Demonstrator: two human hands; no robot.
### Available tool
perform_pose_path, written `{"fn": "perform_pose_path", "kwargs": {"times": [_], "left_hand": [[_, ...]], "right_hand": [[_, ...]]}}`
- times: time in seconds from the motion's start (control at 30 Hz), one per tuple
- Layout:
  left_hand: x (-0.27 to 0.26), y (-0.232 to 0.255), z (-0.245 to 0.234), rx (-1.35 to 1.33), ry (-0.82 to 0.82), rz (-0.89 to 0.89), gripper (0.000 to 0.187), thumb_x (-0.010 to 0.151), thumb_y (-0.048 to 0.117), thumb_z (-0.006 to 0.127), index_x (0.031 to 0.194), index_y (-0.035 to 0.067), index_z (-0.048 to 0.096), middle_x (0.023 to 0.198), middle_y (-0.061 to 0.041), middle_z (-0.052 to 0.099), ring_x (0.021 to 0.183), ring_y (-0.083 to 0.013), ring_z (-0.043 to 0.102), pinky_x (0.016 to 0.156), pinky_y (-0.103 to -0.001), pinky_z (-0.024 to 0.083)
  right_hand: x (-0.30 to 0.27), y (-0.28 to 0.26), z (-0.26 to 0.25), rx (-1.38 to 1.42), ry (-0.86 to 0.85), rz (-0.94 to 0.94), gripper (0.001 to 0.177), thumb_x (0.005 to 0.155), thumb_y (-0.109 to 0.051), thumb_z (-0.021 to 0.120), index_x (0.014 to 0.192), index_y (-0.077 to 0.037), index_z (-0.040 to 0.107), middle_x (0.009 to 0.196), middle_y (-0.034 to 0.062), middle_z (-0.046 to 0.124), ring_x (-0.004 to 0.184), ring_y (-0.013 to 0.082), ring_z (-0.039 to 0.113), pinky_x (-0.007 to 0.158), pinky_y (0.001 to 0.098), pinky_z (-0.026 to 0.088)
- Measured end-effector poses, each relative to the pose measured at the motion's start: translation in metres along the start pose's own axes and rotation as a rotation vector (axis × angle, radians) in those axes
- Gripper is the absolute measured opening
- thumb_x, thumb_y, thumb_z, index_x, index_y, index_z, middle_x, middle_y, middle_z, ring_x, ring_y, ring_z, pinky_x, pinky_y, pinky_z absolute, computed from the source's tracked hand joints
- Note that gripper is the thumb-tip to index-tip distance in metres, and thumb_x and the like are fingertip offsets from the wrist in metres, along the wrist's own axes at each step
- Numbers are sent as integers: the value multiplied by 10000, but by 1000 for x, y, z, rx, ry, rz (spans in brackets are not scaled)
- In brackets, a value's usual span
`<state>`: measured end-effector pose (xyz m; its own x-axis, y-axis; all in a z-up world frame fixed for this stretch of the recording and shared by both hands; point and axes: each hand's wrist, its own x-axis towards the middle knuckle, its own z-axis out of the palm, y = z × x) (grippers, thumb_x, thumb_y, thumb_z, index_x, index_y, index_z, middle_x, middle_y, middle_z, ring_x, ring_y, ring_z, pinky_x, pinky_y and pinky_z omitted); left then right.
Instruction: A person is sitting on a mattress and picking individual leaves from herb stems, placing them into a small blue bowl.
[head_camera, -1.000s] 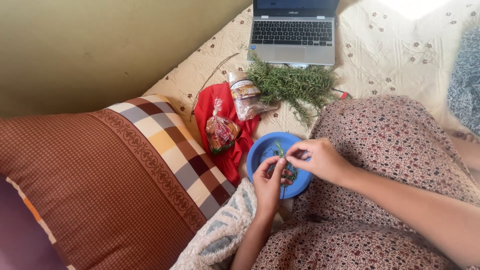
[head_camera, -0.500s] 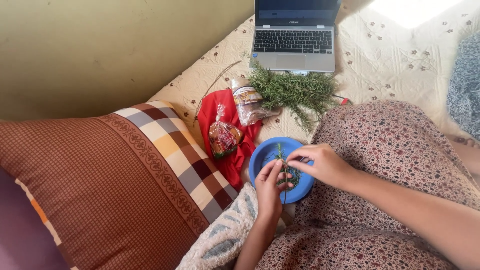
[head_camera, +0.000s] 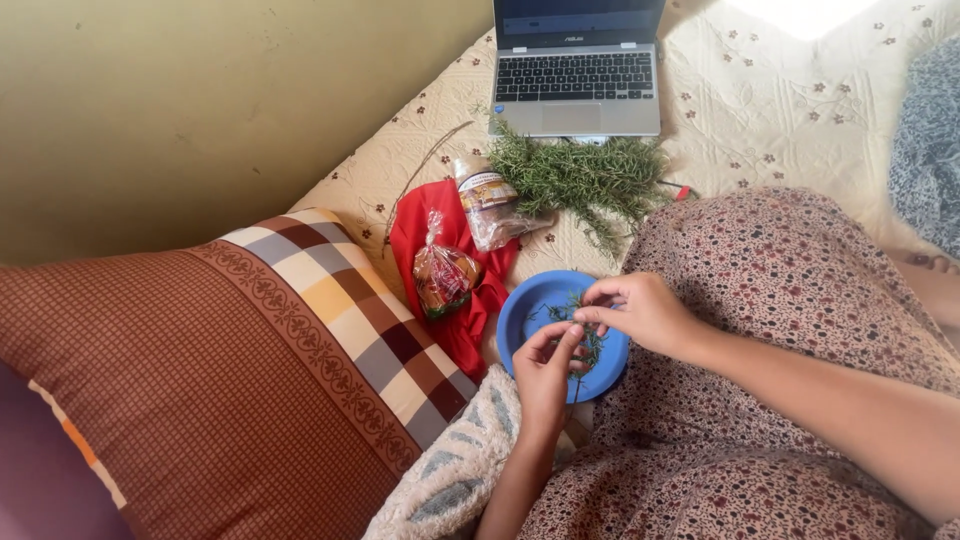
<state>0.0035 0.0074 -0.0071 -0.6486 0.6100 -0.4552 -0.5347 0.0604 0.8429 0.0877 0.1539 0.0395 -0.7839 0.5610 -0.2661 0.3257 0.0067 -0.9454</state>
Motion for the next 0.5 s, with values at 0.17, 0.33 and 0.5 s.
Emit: {"fn": "perform_pose_path", "kwargs": {"times": [0.17,0.33,0.5], "left_hand": [[0,0,-3,-159,124,-70,184,877,68,781,981,-78,741,853,-219,730,656,-274,721,579,-392,654],[6,-5,-4,-110,133,-104,271,897,110,771,1097,-71,740,967,-214,743,699,-271,748,626,-392,673],[6,-7,-3,61,50,-47,269,888,50,763,1143,-38,761,943,-230,768,688,-269,763,639,-372,683]], "right_hand": [[-6,3,10,-261,35,-277,150,834,-2,756,974,-41,794,828,144,796,682,193,799,651,309,652],[-7,-3,4,-233,74,-293,148,865,6,736,996,-35,792,846,145,785,665,184,780,673,273,643],[-1,8,0,-62,57,-211,171,836,49,736,998,18,781,818,181,781,635,186,783,664,304,659]]}}
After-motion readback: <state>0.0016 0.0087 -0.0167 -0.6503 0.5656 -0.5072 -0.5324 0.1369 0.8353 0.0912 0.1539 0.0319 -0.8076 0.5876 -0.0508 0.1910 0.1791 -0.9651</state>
